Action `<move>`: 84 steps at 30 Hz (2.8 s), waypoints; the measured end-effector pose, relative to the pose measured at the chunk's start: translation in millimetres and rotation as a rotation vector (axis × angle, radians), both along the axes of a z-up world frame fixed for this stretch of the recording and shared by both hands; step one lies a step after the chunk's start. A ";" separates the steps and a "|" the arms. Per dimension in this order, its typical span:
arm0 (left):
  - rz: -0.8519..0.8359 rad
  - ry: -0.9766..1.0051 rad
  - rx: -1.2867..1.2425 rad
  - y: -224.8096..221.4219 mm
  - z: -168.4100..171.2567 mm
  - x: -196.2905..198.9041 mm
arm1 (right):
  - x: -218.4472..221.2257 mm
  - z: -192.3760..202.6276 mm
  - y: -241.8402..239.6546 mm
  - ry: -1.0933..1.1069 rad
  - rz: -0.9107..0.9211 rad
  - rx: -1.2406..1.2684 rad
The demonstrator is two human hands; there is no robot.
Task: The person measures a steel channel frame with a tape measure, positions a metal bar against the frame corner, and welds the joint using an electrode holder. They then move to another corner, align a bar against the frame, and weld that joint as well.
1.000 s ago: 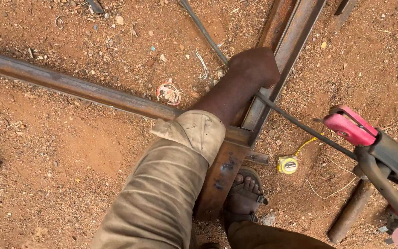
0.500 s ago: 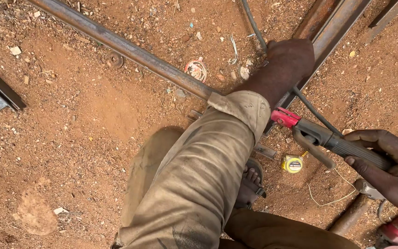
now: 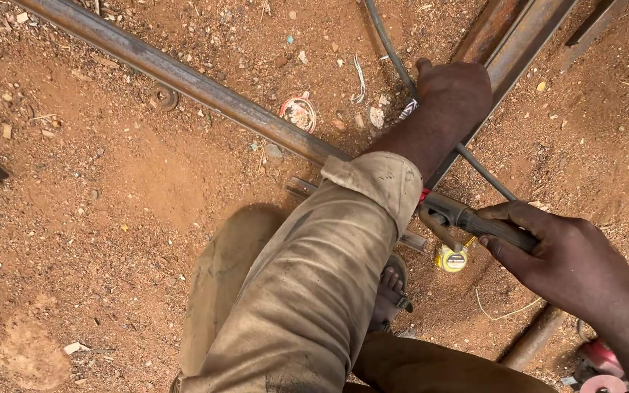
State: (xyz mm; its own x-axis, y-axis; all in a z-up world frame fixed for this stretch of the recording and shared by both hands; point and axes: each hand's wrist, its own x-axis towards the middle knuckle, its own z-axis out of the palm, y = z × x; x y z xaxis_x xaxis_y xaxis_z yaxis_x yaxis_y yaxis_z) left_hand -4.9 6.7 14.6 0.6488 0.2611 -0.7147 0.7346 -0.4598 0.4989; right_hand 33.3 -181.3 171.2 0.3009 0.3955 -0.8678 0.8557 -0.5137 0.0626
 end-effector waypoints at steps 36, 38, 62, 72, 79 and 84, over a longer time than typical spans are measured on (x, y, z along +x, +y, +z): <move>-0.001 0.060 -0.133 5.8 0.6 0.4 | 5.9 1.8 -17.8 -0.052 -0.079 -0.008; -0.002 0.066 -0.120 4.4 -2.2 1.4 | 13.6 -8.0 -36.0 -0.006 -0.107 0.087; 0.024 0.083 -0.107 2.6 -13.3 4.4 | 28.5 -62.1 -111.7 0.401 -0.283 0.764; 0.021 0.077 -0.098 2.9 -14.0 3.7 | 35.1 -22.4 -85.6 0.151 -0.434 0.272; 0.055 0.046 -0.102 1.4 -18.0 4.0 | 15.0 -4.2 -21.8 -0.074 -0.049 -0.248; 0.073 0.051 -0.123 3.4 -11.7 1.8 | 23.7 -15.1 -37.4 0.043 -0.191 0.001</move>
